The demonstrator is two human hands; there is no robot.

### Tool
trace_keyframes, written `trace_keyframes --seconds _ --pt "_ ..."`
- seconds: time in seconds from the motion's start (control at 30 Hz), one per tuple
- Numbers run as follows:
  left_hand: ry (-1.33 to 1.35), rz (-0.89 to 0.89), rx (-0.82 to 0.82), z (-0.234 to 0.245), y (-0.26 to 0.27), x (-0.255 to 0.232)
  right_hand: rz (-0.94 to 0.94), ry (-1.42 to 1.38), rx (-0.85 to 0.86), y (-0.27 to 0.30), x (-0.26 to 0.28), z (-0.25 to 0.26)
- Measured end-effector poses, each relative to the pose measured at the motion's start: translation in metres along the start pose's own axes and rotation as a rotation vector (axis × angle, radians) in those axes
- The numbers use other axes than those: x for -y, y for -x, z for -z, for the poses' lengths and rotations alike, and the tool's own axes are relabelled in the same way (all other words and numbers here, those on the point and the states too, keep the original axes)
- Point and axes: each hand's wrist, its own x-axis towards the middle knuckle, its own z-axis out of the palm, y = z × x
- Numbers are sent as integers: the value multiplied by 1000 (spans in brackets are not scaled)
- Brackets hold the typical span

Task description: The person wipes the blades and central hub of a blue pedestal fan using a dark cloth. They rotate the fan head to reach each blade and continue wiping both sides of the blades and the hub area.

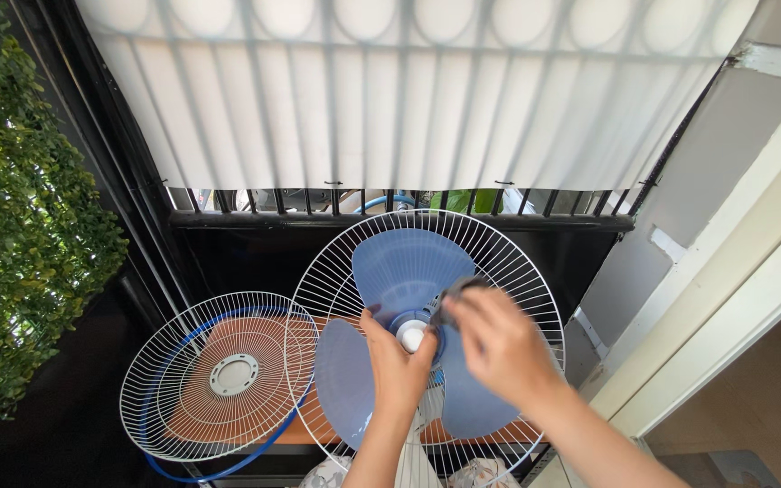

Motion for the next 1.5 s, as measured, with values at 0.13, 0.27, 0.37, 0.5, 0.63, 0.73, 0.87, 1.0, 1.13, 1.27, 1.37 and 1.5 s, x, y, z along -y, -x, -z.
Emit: trace_keyframes --seconds 0.13,0.27,0.37,0.5,0.63,0.73,0.87,1.0,1.13,1.27,1.37,1.5 --pt "41 13 0 -3 3 -3 97 67 58 23 2 -17" --pt "71 49 -43 -1 2 -6 127 73 102 35 -12 -18" --pt "71 64 -86 1 -1 -5 151 104 146 45 -24 -10" --pt "50 135 -154 -4 0 -8 37 180 151 54 -38 11" --pt "65 236 -202 -12 -3 -14 -344 -117 -61 58 -51 27" --pt "45 292 -208 -20 -3 -17 -726 -540 -296 62 -71 30" --pt "-3 273 -258 -25 0 -17 -1058 -1021 -584 77 -101 26" --pt "-291 -133 -380 -20 2 -17 -1179 -1253 -617 97 -100 0" --pt "-583 -449 -277 -12 6 -20 -1187 -1344 -676 98 -98 -6" --pt "-658 -545 26 3 -17 -22 -1096 -1127 -588 94 -89 0" --pt "-572 -579 267 21 -32 -28 -839 -605 -457 82 -72 7" --pt "-619 -480 460 28 -35 -37 -516 -180 -391 56 -36 11"
